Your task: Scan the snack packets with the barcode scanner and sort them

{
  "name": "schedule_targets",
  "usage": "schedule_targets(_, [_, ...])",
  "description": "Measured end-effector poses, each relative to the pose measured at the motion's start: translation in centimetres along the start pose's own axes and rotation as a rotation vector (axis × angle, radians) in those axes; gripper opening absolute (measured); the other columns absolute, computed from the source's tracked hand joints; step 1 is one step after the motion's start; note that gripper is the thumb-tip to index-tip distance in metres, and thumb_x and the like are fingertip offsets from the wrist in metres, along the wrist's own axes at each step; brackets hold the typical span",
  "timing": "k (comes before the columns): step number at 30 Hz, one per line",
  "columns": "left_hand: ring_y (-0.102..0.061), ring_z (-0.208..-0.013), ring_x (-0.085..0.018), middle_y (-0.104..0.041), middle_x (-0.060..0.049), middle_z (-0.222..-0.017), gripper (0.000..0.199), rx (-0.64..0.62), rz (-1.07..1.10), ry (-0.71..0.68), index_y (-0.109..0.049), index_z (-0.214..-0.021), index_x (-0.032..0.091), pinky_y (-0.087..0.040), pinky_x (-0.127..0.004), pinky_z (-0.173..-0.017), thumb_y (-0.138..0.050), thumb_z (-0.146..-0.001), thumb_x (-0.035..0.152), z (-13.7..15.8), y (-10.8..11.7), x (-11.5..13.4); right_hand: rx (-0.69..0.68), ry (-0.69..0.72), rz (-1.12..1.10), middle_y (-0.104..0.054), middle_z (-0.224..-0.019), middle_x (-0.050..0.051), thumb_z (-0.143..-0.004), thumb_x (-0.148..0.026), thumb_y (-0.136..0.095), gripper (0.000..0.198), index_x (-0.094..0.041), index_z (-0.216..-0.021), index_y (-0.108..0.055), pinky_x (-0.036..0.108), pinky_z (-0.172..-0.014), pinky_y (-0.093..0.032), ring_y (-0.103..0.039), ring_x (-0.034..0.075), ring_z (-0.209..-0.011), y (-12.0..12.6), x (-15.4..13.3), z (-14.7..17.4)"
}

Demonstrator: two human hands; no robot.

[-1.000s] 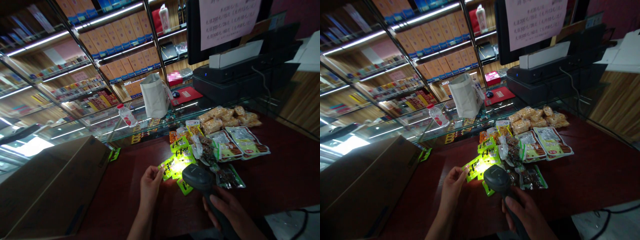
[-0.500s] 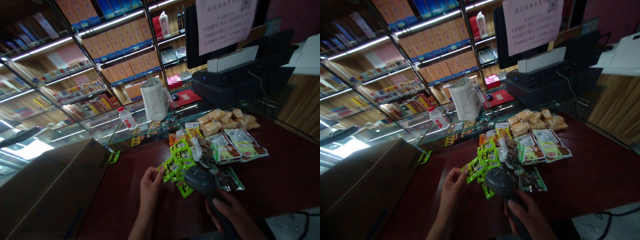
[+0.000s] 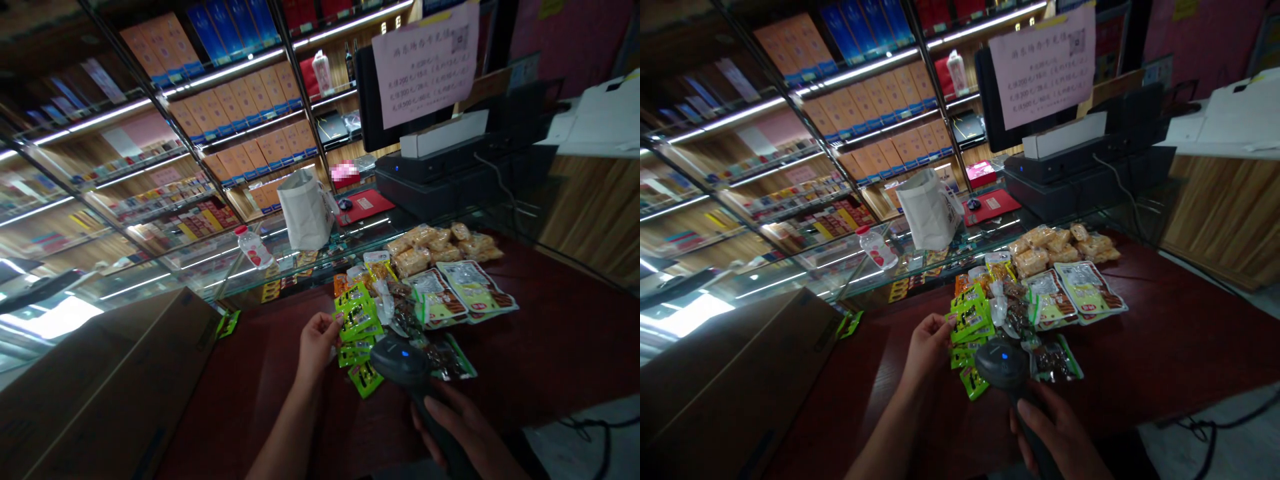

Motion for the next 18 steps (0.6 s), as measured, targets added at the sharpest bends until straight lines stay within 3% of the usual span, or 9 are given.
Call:
schedule_targets(8, [-0.042, -0.044, -0.006, -0.053, 0.006, -0.053, 0.046, 0.078, -0.137, -0.108, -0.057, -0.068, 0.017, -0.03, -0.018, -0.045, -0.078, -0.065, 0.058, -2.1, -1.0, 1.0, -0.017, 0.041, 0.065, -0.064, -0.055, 0.002, -0.054, -0.086, -0.069, 0.07, -0.018, -0.071, -0.069, 0.026, -0.047, -0.044, -0.051, 0.012, -0.043, 0.2, 0.0, -0.2])
schedule_targets(14, [-0.037, -0.045, -0.006, -0.047, 0.007, -0.051, 0.046, 0.117, -0.234, -0.178, -0.056, -0.065, 0.018, -0.026, -0.018, -0.045, -0.075, -0.068, 0.059, -1.5, -1.9, 1.8, -0.078, 0.069, 0.119, -0.059, -0.048, -0.001, -0.072, -0.079, -0.063, 0.061, -0.018, -0.076, -0.068, 0.023, -0.047, -0.042, -0.051, 0.012, -0.044, 0.7, 1.6, -1.1])
schedule_targets(18, [-0.042, -0.048, -0.008, -0.051, 0.006, -0.053, 0.043, 0.111, -0.235, -0.189, -0.057, -0.067, 0.018, -0.031, -0.019, -0.047, -0.071, -0.073, 0.058, -0.8, -1.6, 1.9, -0.064, 0.038, 0.122, -0.059, -0.049, -0.001, -0.072, -0.08, -0.062, 0.062, -0.019, -0.076, -0.069, 0.024, -0.048, -0.044, -0.052, 0.013, -0.045, 1.0, 2.0, -0.9])
Point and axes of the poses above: each hand's wrist, its own z-axis away from the middle knuckle, its own y-axis out of the back of the hand, x = y × z, the point moved 3 cm from there along -z, towards the middle knuckle
